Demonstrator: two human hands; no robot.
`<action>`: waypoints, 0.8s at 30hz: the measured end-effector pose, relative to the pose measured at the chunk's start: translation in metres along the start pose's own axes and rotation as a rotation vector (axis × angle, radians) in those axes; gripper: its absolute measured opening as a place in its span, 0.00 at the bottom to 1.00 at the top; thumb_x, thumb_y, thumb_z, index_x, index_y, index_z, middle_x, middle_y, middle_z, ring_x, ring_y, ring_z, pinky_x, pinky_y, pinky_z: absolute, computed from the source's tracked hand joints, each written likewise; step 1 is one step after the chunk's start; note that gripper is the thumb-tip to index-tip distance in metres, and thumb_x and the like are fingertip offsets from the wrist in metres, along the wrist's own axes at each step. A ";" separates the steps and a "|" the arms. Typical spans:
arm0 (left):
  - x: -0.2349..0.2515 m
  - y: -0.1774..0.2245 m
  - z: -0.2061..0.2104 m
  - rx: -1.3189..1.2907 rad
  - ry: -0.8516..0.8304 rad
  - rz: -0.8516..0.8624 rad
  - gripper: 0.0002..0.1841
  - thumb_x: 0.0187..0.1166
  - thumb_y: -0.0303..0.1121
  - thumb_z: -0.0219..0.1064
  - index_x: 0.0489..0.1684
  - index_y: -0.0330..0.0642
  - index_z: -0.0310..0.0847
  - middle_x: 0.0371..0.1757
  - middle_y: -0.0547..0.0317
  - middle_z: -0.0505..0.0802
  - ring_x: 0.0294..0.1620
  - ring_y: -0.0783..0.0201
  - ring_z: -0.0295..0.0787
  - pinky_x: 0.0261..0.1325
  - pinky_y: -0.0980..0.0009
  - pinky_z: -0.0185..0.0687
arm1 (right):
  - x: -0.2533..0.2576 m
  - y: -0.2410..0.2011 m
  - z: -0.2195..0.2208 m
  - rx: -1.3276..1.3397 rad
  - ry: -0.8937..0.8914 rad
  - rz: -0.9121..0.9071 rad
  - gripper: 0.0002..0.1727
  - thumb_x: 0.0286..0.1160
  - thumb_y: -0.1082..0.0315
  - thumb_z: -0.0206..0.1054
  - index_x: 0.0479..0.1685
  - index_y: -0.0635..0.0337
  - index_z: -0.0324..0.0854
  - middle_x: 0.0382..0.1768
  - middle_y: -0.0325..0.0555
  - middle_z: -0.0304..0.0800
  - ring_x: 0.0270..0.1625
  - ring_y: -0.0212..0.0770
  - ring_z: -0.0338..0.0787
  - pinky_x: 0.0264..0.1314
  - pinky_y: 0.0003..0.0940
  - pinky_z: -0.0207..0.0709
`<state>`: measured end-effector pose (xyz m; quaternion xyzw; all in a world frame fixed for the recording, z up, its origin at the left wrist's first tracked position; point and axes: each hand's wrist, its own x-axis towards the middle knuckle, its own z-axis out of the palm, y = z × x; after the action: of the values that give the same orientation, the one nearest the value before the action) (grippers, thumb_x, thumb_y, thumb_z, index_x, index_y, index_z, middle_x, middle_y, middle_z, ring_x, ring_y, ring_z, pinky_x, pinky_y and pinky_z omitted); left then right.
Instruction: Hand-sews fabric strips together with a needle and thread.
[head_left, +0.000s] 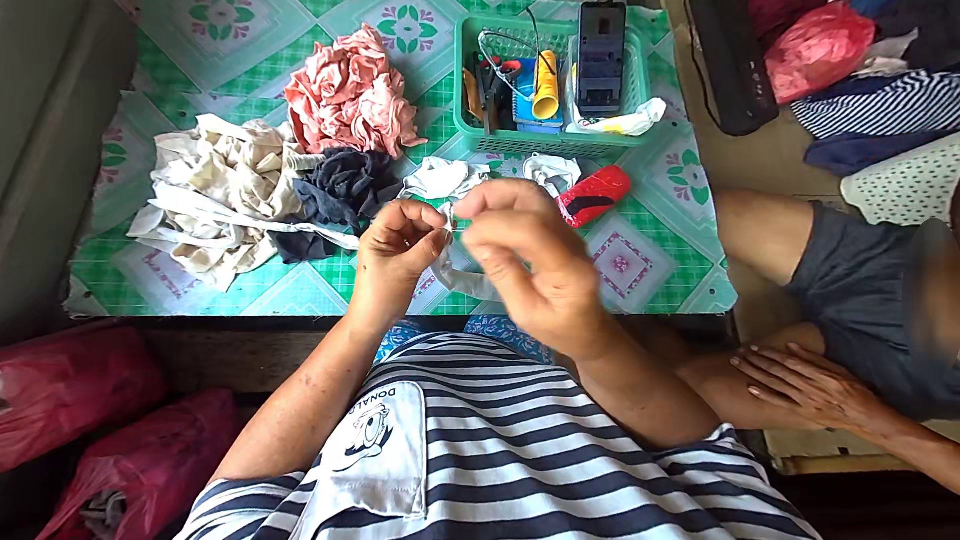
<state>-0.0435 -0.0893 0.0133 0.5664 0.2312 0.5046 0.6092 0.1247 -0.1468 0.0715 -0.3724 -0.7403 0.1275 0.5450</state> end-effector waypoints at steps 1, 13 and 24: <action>0.000 0.000 -0.002 -0.032 0.005 -0.038 0.11 0.77 0.22 0.68 0.48 0.52 0.84 0.42 0.71 0.92 0.40 0.77 0.88 0.47 0.79 0.87 | 0.004 -0.005 -0.010 0.054 0.006 -0.018 0.06 0.87 0.73 0.60 0.47 0.64 0.83 0.49 0.51 0.90 0.58 0.40 0.90 0.63 0.36 0.84; 0.005 -0.006 -0.014 -0.292 0.040 -0.231 0.12 0.76 0.21 0.64 0.43 0.51 0.89 0.39 0.63 0.94 0.38 0.70 0.92 0.48 0.71 0.90 | -0.011 -0.016 -0.092 -0.293 0.293 -0.015 0.12 0.91 0.64 0.54 0.63 0.52 0.78 0.38 0.23 0.84 0.37 0.21 0.83 0.43 0.24 0.80; 0.003 0.010 -0.007 -0.489 -0.115 -0.306 0.08 0.81 0.27 0.62 0.45 0.51 0.86 0.42 0.57 0.92 0.41 0.65 0.92 0.49 0.69 0.91 | -0.015 0.021 -0.015 -0.096 -0.048 0.114 0.07 0.80 0.74 0.65 0.45 0.64 0.89 0.47 0.48 0.81 0.55 0.35 0.82 0.58 0.26 0.78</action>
<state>-0.0521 -0.0850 0.0214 0.3890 0.1507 0.4146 0.8087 0.1489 -0.1464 0.0538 -0.4367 -0.7360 0.1315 0.5003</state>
